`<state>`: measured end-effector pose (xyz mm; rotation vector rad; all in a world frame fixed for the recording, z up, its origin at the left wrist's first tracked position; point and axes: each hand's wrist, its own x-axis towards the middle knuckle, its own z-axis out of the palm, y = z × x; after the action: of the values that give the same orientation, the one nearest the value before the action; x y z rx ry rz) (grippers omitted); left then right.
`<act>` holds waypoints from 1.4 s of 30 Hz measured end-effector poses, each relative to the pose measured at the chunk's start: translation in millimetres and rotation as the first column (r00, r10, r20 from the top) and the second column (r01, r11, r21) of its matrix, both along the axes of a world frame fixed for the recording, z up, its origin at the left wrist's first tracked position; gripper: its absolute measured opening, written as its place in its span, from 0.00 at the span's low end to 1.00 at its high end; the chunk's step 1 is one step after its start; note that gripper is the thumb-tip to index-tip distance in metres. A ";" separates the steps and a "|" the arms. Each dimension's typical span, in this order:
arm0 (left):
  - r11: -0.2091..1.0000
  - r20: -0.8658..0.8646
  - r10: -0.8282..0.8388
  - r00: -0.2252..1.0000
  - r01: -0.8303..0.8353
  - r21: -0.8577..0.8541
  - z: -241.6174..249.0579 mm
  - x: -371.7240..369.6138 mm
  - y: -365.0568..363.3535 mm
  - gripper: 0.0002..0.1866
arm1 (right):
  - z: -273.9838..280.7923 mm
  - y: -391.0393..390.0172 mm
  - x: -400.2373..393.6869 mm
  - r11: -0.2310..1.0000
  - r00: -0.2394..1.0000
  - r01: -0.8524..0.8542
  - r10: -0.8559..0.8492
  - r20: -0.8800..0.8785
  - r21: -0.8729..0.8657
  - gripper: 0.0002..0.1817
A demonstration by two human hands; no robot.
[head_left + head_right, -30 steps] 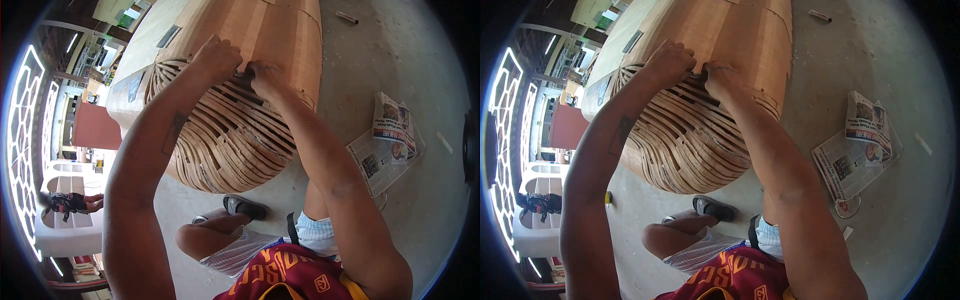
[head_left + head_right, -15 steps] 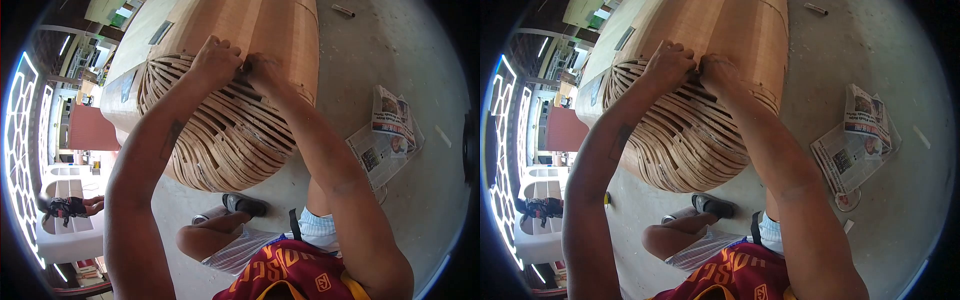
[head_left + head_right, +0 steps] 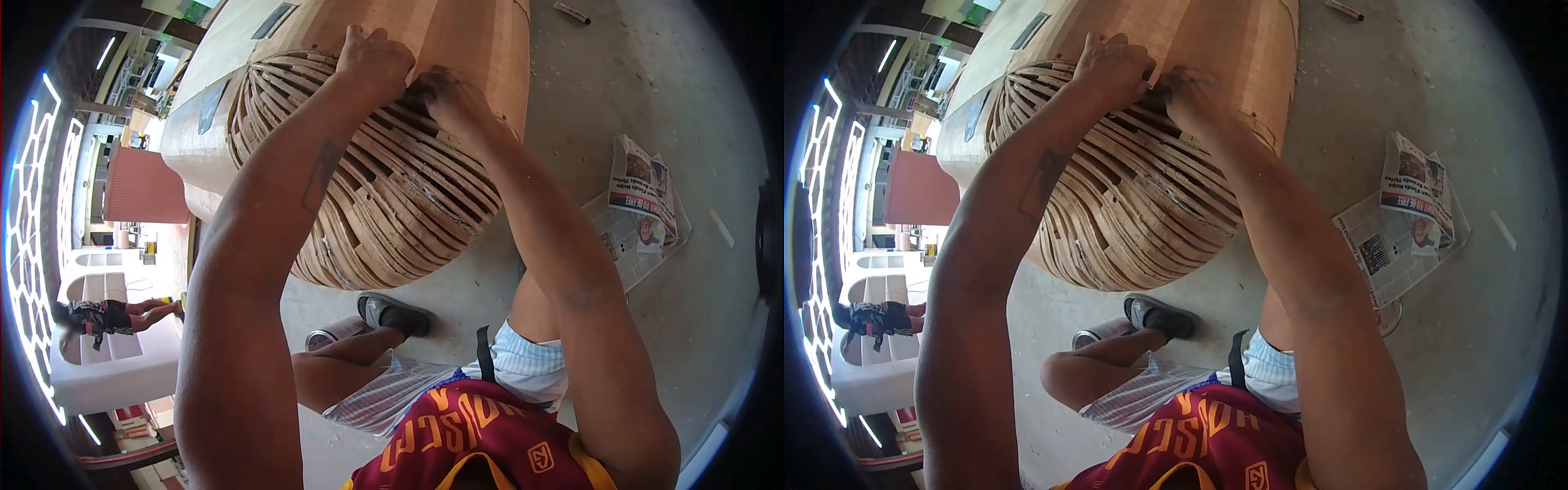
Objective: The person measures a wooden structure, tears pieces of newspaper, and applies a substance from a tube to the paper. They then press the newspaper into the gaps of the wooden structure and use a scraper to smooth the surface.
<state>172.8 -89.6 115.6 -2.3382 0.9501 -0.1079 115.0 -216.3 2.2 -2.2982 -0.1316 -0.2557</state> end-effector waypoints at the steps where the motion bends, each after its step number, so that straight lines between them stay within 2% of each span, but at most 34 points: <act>1: 1.000 0.009 0.002 1.000 -0.002 -0.007 -3.2 -0.6 0.6 0.11 | -5.5 2.5 1.0 1.000 1.000 0.017 -0.017 0.011 -0.011 0.18; 4: 1.000 0.003 -0.017 1.000 0.016 0.013 0.8 -3.6 -0.7 0.12 | -8.6 11.5 8.1 0.994 0.994 0.101 -0.098 0.052 -0.044 0.17; 7: 0.993 -0.104 -0.007 0.995 0.020 0.118 12.9 -7.1 -9.2 0.13 | -0.9 9.8 10.9 0.991 0.988 0.124 -0.119 -0.099 0.046 0.16; 13: 0.985 -0.004 -0.079 0.997 0.079 0.157 -2.6 -6.4 -6.8 0.12 | 5.3 9.5 3.4 0.996 0.996 0.086 -0.085 -0.032 0.015 0.15; 16: 0.995 0.033 -0.075 0.997 0.073 0.064 -10.3 -10.6 -1.6 0.12 | -2.6 11.4 8.0 0.996 0.996 0.079 -0.077 -0.046 0.038 0.16; 19: 0.996 0.025 -0.081 0.996 0.080 0.041 -12.9 -10.1 2.8 0.12 | -7.8 11.9 -1.6 0.996 0.997 0.078 -0.078 -0.010 0.045 0.16; 22: 0.982 -0.029 -0.186 0.982 0.185 -0.024 -14.9 -3.8 12.0 0.10 | -7.3 9.9 -2.9 1.000 1.000 0.005 -0.006 -0.010 -0.007 0.18; 25: 0.956 0.046 -0.267 0.963 0.271 -0.117 -20.6 -2.6 20.1 0.09 | -1.8 9.5 -4.1 0.994 0.999 0.029 -0.025 -0.040 0.104 0.17; 28: 0.968 -0.010 -0.231 0.973 0.229 -0.101 -18.6 1.0 22.9 0.08 | 3.1 -5.6 1.2 0.998 1.000 -0.002 0.003 -0.024 0.064 0.16; 31: 0.957 -0.009 -0.281 0.960 0.279 -0.078 -17.9 3.0 25.8 0.06 | -2.0 -32.6 20.7 0.979 0.985 0.165 -0.169 0.025 0.118 0.15; 34: 0.910 0.104 -0.399 0.911 0.408 -0.080 -13.0 7.1 32.7 0.06 | 18.0 -54.6 10.0 0.949 0.975 0.220 -0.218 -0.036 0.226 0.14; 35: 0.921 0.083 -0.379 0.922 0.384 -0.066 -9.2 6.8 35.3 0.07 | 29.5 -57.2 3.1 0.952 0.970 0.243 -0.236 -0.060 0.188 0.14; 38: 0.946 0.021 -0.322 0.947 0.322 -0.030 7.4 2.7 33.2 0.09 | 40.5 -63.1 -3.9 0.948 0.972 0.228 -0.211 -0.098 0.223 0.14; 40: 0.958 -0.028 -0.288 0.957 0.287 -0.019 9.9 3.2 30.1 0.12 | 41.1 -62.0 -5.1 0.953 0.981 0.195 -0.185 -0.064 0.230 0.14; 42: 0.950 -0.027 -0.294 0.955 0.289 -0.121 19.5 1.4 33.1 0.15 | 35.0 -57.0 -2.5 0.964 0.991 0.133 -0.137 0.003 0.229 0.15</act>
<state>174.2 -56.4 135.1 -2.2954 1.3413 -0.2365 112.5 -273.3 37.2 -2.0784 0.0440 -0.3449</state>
